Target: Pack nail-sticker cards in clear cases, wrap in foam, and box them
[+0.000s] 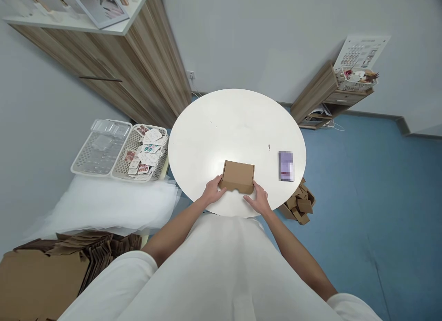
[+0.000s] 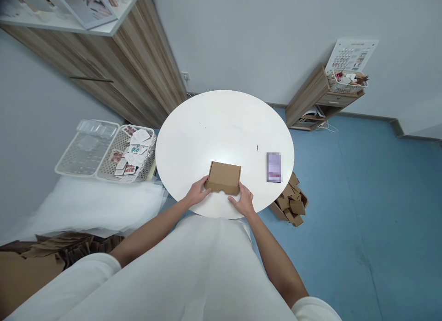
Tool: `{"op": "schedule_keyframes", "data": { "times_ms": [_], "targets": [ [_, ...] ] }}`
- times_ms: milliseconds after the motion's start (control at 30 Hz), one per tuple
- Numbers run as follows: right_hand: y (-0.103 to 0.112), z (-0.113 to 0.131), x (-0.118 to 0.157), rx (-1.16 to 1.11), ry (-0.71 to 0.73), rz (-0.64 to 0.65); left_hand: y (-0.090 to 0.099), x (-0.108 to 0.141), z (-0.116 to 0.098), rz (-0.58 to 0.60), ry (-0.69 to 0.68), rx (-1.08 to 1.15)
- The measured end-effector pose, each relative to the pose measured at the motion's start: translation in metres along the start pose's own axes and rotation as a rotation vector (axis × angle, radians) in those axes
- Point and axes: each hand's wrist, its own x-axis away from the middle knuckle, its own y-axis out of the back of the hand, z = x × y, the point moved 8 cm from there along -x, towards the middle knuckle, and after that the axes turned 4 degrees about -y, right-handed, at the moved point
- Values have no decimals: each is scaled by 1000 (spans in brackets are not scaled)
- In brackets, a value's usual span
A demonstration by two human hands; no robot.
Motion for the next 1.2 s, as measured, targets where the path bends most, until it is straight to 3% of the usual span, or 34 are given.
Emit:
{"op": "schedule_keyframes", "data": {
  "times_ms": [267,633,833,1200],
  "targets": [
    [33,19,0,-128,63,25,16,-4,-18,-73,-183,-170],
    [59,38,-35,-57,8,58,16,-35,-22,-37,-107,-394],
    [65,36,-41,-53,-49,49,18,-36,-28,-55,-171,-494],
    [60,31,-41,-247,-189,100,17,-37,-32,-60,-207,-489]
  ]
}}
